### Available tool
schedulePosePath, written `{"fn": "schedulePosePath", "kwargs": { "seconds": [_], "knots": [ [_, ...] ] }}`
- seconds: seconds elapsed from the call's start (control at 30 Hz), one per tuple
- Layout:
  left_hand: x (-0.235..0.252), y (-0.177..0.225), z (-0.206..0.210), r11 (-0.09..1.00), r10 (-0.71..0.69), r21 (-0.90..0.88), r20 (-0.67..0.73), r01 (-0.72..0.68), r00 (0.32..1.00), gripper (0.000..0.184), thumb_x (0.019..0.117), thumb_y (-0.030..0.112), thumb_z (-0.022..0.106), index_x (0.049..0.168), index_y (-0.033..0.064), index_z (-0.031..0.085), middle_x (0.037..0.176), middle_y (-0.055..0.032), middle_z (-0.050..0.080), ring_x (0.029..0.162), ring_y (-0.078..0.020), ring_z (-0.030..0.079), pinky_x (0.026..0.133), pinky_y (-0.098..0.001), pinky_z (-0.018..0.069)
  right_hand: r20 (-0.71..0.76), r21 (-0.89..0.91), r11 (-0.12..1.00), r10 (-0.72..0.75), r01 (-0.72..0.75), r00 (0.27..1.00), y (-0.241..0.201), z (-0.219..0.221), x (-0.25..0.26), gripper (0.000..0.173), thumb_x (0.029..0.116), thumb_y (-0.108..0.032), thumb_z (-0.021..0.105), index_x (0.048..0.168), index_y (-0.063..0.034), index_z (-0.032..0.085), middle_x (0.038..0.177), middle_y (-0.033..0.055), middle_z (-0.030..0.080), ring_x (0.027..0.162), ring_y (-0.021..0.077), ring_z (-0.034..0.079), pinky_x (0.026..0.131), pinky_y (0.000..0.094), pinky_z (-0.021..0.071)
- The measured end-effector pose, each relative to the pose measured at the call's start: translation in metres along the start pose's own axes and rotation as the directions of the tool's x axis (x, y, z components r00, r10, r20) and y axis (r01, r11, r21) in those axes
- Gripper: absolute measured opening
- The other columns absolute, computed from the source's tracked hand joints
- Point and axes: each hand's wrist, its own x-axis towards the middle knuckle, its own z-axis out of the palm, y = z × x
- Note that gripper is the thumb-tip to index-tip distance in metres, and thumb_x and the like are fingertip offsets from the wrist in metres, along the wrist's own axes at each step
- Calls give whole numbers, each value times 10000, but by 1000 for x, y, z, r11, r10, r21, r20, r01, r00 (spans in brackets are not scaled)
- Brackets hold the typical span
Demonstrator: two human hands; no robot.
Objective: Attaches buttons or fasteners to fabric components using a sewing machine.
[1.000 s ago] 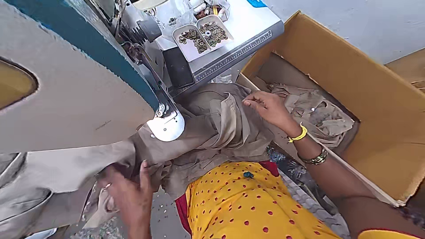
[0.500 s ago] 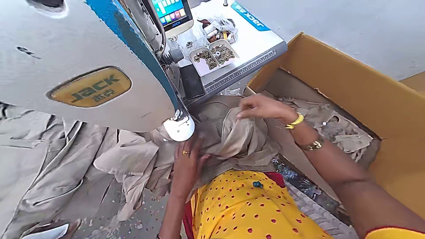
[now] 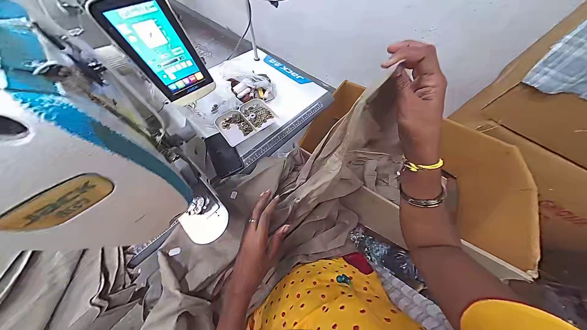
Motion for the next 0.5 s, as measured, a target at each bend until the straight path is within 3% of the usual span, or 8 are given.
{"fn": "schedulePosePath", "kwargs": {
  "seconds": [0.1,0.17,0.2,0.23,0.3,0.37,0.43,0.5],
  "knots": [
    [11,25,6,979,-28,-199,70,41,997,825,957,504,645,1524,-40,393,1517,-215,485,1399,-261,492,1150,-456,427,31,166,986,-23,17,999,-40,29,13,139,1053,-77,510,1122,-44,627,1143,0,626,1075,55,626,912,244,555],
    [7,48,8,941,-79,-319,117,113,990,721,933,391,713,1483,-7,470,1320,-150,652,1159,-192,656,986,-413,546,91,37,999,32,-36,995,-52,48,20,166,1046,-114,546,1140,-35,658,1066,-7,669,950,20,642,834,213,550],
    [1,58,4,902,-100,-406,134,147,986,548,954,313,701,1397,20,565,1152,-87,715,992,-119,693,873,-337,582,165,-97,992,94,-79,982,-50,59,22,187,1038,-140,559,1145,-47,679,1021,1,686,894,28,646,807,235,549],
    [-8,65,-6,847,-130,-498,140,183,982,369,987,274,659,1284,55,643,1069,-21,723,918,-41,682,823,-257,583,279,-231,965,191,-127,941,-44,72,21,208,1035,-165,558,1158,-65,692,983,27,696,863,86,651,798,317,543],
    [-41,68,-46,790,-267,-547,98,276,959,205,1021,334,593,1093,181,710,1017,124,705,914,70,641,832,-161,550,529,-384,909,362,-163,767,-23,104,-2,241,1034,-168,561,1212,-64,684,989,155,721,895,322,696,800,586,530],
    [-87,51,-96,810,-468,-421,-49,407,882,159,1006,349,611,1019,231,717,982,169,707,893,75,648,809,-149,554,691,-348,931,332,-107,642,-11,138,-62,258,1019,-184,625,1244,-60,646,1047,197,697,924,394,695,773,619,550],
    [-138,20,-131,793,-605,-94,-241,603,758,231,986,286,612,1107,103,686,992,47,704,880,-25,667,788,-236,577,811,-178,978,207,-105,547,-17,167,-125,242,1012,-194,635,1200,-52,692,1164,171,677,1060,334,676,903,533,564],
    [-173,9,-143,649,-652,242,-311,722,691,439,960,304,610,1255,-18,640,1147,-196,692,1072,-347,661,922,-578,510,917,-25,957,138,-290,375,-40,183,-177,300,1054,-259,561,1115,-23,736,1101,156,709,1022,283,694,914,491,554]
  ]
}}
